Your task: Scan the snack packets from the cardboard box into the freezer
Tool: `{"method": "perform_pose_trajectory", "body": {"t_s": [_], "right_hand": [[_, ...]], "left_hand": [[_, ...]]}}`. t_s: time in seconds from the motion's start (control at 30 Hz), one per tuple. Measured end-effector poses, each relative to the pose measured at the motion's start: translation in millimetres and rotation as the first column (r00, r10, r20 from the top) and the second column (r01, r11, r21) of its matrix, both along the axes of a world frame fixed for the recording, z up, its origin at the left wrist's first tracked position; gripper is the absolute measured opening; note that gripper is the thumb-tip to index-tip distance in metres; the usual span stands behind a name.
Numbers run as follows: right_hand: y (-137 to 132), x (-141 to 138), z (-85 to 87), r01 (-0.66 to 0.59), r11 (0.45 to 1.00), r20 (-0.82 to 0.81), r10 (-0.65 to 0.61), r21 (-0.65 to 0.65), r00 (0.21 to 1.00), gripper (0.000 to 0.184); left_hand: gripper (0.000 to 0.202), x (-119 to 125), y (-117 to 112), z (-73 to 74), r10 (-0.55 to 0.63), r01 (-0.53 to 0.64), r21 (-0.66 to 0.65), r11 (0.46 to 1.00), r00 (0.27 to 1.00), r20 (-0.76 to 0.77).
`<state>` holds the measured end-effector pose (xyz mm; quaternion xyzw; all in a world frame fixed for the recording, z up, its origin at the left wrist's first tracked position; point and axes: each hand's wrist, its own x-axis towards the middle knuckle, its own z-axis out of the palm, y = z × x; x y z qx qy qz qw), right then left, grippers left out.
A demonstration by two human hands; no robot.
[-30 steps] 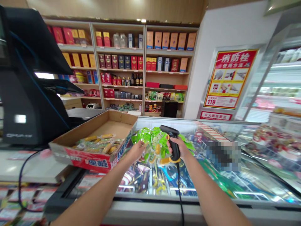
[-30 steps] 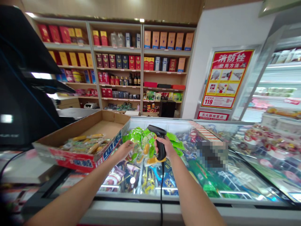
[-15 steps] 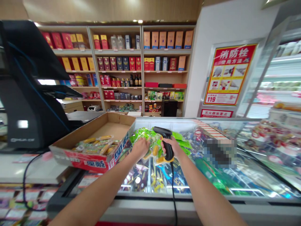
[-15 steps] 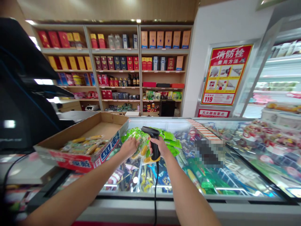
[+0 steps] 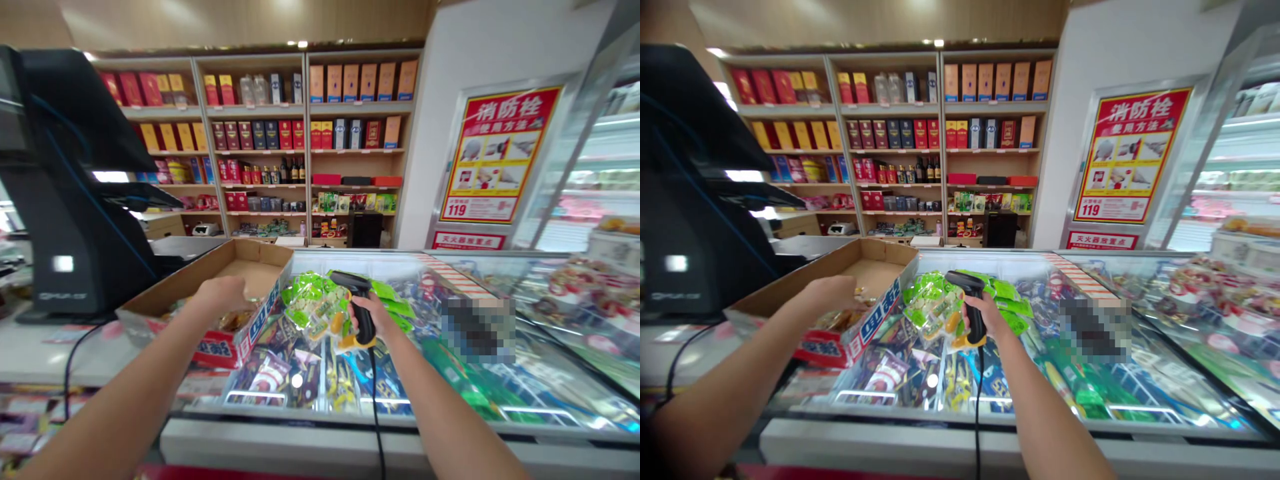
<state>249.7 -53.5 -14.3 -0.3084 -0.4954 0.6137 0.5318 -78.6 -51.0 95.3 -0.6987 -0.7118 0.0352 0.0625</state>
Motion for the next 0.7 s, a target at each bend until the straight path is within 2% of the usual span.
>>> {"method": "perform_pose_trajectory", "body": {"t_s": [0.13, 0.23, 0.37, 0.43, 0.53, 0.6, 0.7], "right_hand": [[-1.3, -1.5, 0.3, 0.008, 1.000, 0.012, -0.008, 0.005, 1.000, 0.031], [-1.4, -1.8, -0.5, 0.009, 1.000, 0.015, -0.009, 0.010, 1.000, 0.031], [-0.6, -1.2, -2.1, 0.005, 1.000, 0.010, -0.006, 0.025, 1.000, 0.032], [-0.2, -1.2, -2.6, 0.002, 1.000, 0.006, -0.002, 0.023, 1.000, 0.032], [-0.6, -2.3, -2.5, -0.004, 1.000, 0.008, 0.004, 0.013, 1.000, 0.032], [-1.8, -3.3, -1.8, -0.011, 1.000, 0.011, 0.011, 0.011, 1.000, 0.033], [-4.0, -4.1, 0.0, -0.031, 1.000, 0.011, 0.031, -0.001, 0.999, 0.033]], "left_hand": [[0.033, -27.8, 3.4, -16.6, -0.037, 0.042, -0.136, 0.990, 0.999, 0.035], [0.025, -35.7, 7.7, -26.1, -0.035, 0.059, -0.162, 0.985, 0.989, 0.144], [0.024, -45.9, 12.4, -33.8, -0.021, 0.075, -0.158, 0.985, 0.948, 0.317], [0.024, -47.6, 11.8, -34.9, -0.027, 0.053, -0.061, 0.997, 0.927, 0.374], [0.025, -35.6, 6.0, -30.1, -0.092, 0.000, 0.206, 0.979, 0.895, 0.436], [0.028, -15.0, 1.0, -25.4, -0.170, -0.041, 0.379, 0.924, 0.846, 0.505], [0.034, 31.4, -1.3, -26.6, -0.325, -0.096, 0.543, 0.834, 0.709, 0.626]]}}
